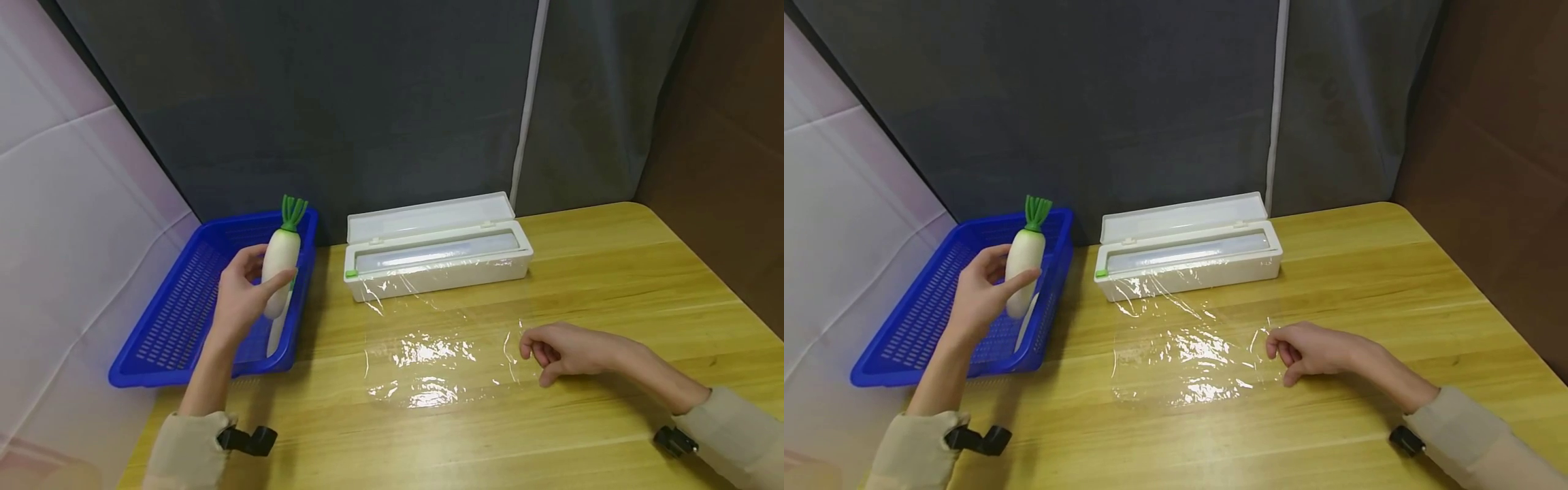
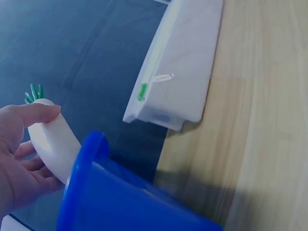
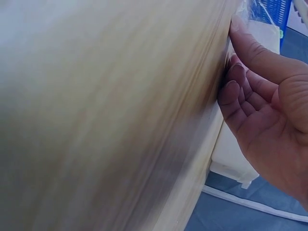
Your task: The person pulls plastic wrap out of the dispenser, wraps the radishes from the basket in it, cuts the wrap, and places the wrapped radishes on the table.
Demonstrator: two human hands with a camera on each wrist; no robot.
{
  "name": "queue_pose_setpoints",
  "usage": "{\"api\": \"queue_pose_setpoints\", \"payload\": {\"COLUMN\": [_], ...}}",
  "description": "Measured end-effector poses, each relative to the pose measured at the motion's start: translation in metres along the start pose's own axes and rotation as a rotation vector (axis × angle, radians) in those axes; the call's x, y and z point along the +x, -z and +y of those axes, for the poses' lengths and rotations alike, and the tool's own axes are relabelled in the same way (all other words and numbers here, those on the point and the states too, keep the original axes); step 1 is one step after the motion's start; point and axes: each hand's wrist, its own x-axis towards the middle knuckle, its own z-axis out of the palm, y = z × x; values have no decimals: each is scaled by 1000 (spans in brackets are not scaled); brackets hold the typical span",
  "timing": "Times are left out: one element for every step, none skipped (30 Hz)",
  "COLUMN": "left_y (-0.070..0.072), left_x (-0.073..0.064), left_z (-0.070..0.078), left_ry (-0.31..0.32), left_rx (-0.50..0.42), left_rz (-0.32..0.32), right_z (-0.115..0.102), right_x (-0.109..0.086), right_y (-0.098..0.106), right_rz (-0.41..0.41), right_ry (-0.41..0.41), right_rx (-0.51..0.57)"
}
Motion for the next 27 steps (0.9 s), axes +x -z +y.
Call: {"api": "queue_pose_setpoints", "payload": {"left_y": [-1,-2,-3,-4,-5,-6,-7,-8,-9,-10,-11,-11,-12,-13,-14,-15,-16,-18,-19,-21,-22,-24,-26,-28,-29,-31,-33], "left_x": [0,-1,-1,-2,-2,-3,-4,-5,-5,-6,-6,-6,-7,-7,-8,-8,-9,-10,-10,-11,-12,-12,-13,-14,-14,-15,-15], "left_z": [2,4,6,8,9,11,13,15,17,19,20,22,24,25,27,28,30,31,33,34,36,37,38,39,40,41,42], "left_ry": [-5,-10,-15,-19,-24,-30,-35,-41,-45,-52,-58,-62,-66,-69,-73,-78,-84,-91,-99,-107,-116,-124,-131,-135,-139,-143,-148], "left_rx": [-4,-7,-11,-13,-16,-19,-25,-31,-38,-44,-50,-57,-64,-70,-72,-75,-79,-81,-82,-88,-91,-95,-100,-104,-110,-118,-119], "left_rz": [0,0,0,0,-2,-6,-10,-15,-21,-28,-34,-39,-44,-49,-52,-55,-57,-59,-61,-62,-64,-66,-70,-74,-79,-85,-90], "right_z": [0,0,0,1,1,1,1,1,1,1,1,2,2,2,2,2,2,2,2,2,2,2,1,1,1,0,0], "right_x": [0,0,0,0,0,0,0,0,0,0,0,0,0,0,0,0,0,0,0,0,0,0,0,0,0,0,0], "right_y": [0,0,0,0,0,0,0,0,0,0,0,0,0,0,0,0,0,0,0,0,0,0,-1,-1,-1,-1,-1], "right_rz": [2,3,4,5,5,5,5,4,3,2,2,1,0,0,-1,-1,-2,-1,0,0,1,1,2,2,3,3,3], "right_ry": [7,9,12,13,13,13,11,1,-3,-9,-14,-17,-21,-24,-25,-26,-26,-26,-25,-24,-23,-22,-22,-22,-23,-24,-24], "right_rx": [-1,-1,-2,-3,-4,-4,-3,-1,0,2,4,5,7,7,7,8,7,6,5,3,3,2,3,3,3,3,3]}}
